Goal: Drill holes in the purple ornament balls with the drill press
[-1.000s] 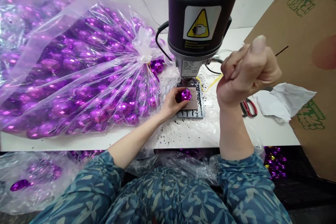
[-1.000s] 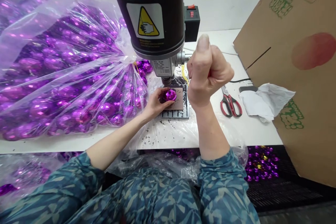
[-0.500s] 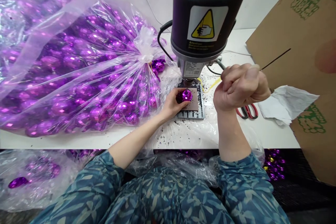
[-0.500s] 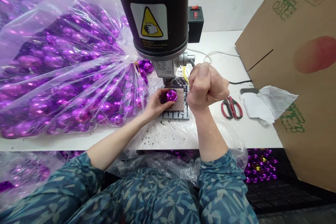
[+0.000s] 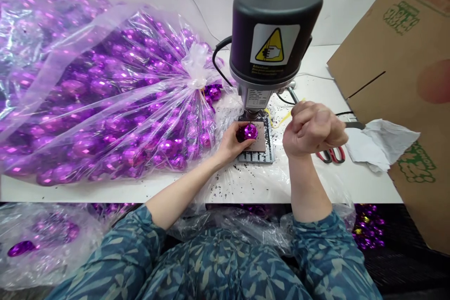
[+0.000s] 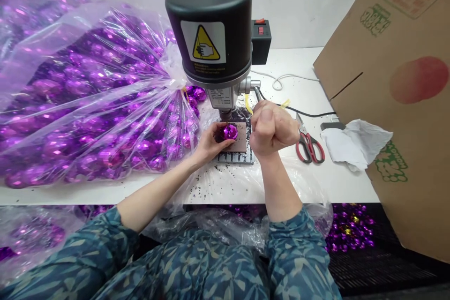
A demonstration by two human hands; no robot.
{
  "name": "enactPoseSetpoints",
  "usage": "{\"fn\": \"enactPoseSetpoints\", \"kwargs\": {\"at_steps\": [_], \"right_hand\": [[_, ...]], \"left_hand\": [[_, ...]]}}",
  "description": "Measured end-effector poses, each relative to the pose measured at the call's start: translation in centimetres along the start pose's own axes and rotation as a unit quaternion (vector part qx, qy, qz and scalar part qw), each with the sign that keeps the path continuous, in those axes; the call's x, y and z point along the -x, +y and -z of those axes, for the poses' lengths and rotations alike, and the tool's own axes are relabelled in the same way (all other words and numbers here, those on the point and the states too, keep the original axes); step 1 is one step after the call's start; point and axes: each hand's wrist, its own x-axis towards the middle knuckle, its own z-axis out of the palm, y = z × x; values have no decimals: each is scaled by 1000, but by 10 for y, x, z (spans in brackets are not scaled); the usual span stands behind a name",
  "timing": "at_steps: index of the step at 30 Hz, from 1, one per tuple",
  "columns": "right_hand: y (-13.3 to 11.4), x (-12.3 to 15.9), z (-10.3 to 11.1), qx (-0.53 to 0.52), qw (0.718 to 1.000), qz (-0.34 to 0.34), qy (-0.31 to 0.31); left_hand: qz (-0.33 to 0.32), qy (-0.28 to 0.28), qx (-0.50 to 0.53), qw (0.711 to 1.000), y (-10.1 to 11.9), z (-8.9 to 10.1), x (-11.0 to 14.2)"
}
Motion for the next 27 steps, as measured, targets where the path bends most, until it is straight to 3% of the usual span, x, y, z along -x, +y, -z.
{"fn": "enactPoseSetpoints", "kwargs": {"at_steps": [5,9,12,14,16,18,21,23,25,27], "right_hand": [[-13,-41,-26,22,994,-111,-8],[-9,-60,-34,30,985,-165,-34],[-5,-60,-32,31,983,-178,-39],[-4,-59,-30,25,984,-172,-41],[-5,-58,-29,24,985,-163,-44],[-5,-57,-30,20,986,-159,-35],[-5,-58,-33,7,986,-165,-20],[-5,-58,-33,3,986,-169,-17],[-5,-57,-33,6,986,-168,-16],[-6,-57,-32,14,986,-164,-19]], "left_hand": [[17,5,-20,1000,1,-2,4],[-5,-3,-88,996,5,10,26],[-77,-90,-129,985,13,31,43],[-113,-154,-143,971,20,47,40],[-102,-157,-178,966,24,60,17],[-59,-91,-271,957,24,67,-24],[43,-3,-436,899,19,68,-99],[124,25,-477,870,12,65,-138],[153,31,-485,860,5,62,-160],[148,32,-479,865,-3,60,-167]]}}
